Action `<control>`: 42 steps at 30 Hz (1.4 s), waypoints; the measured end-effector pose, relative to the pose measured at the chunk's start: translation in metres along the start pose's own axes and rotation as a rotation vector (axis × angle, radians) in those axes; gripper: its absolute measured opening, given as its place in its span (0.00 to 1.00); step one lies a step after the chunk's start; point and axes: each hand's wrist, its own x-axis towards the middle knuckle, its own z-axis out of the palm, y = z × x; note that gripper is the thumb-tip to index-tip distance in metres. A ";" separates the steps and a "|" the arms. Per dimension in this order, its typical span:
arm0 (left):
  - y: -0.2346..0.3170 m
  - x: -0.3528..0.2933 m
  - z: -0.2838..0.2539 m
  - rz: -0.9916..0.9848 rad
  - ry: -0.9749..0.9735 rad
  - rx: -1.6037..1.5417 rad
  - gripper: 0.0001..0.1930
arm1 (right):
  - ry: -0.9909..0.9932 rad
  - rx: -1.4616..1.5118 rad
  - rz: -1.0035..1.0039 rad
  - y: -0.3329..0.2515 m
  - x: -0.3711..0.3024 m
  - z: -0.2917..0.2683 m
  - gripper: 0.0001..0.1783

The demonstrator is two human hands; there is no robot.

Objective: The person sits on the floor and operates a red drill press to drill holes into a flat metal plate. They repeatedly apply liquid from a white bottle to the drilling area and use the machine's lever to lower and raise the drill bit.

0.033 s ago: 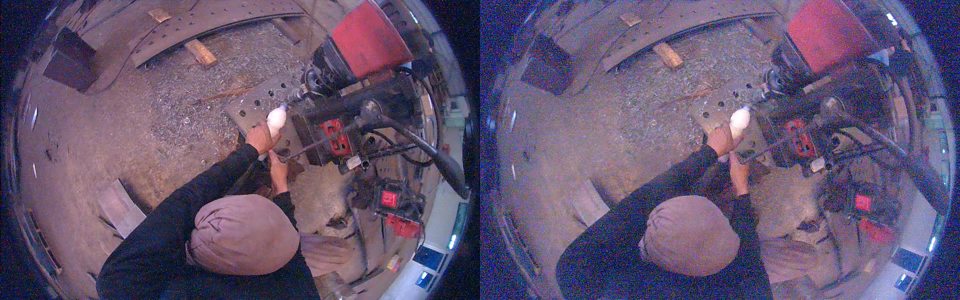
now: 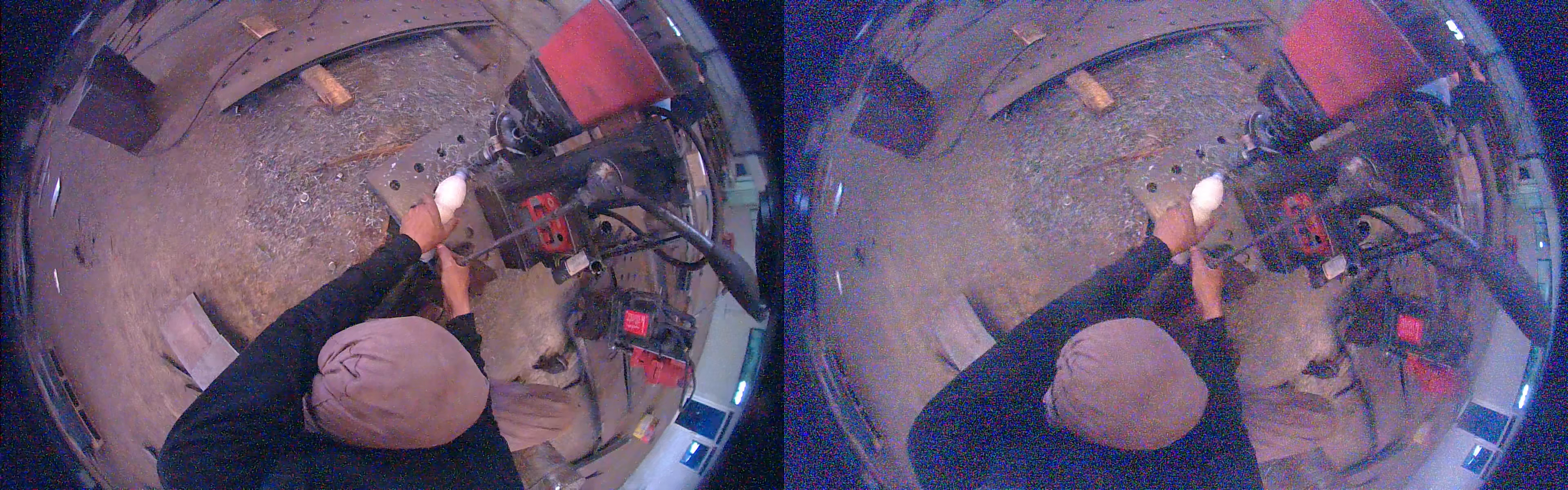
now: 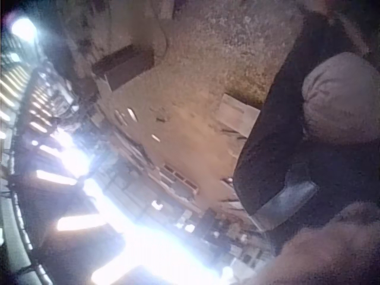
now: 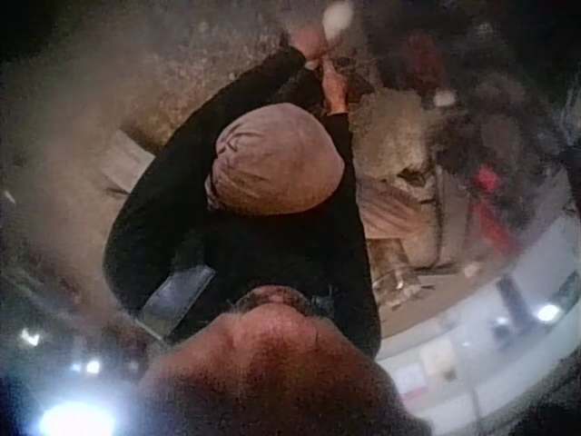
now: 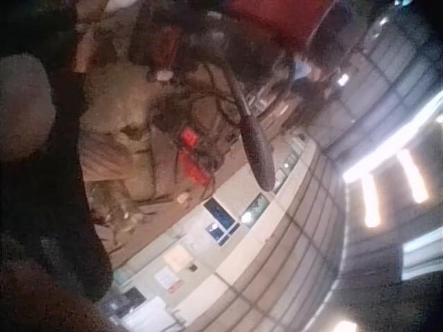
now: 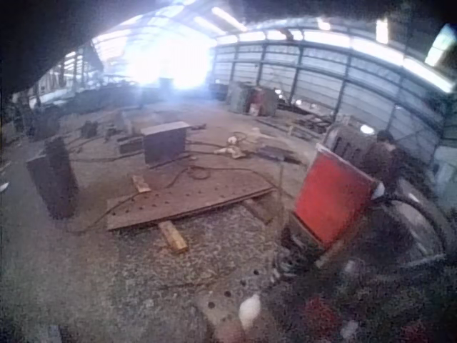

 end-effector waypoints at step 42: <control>0.007 0.004 0.005 0.077 0.106 0.074 0.33 | 0.408 -0.501 0.203 -0.067 -0.142 -0.118 0.26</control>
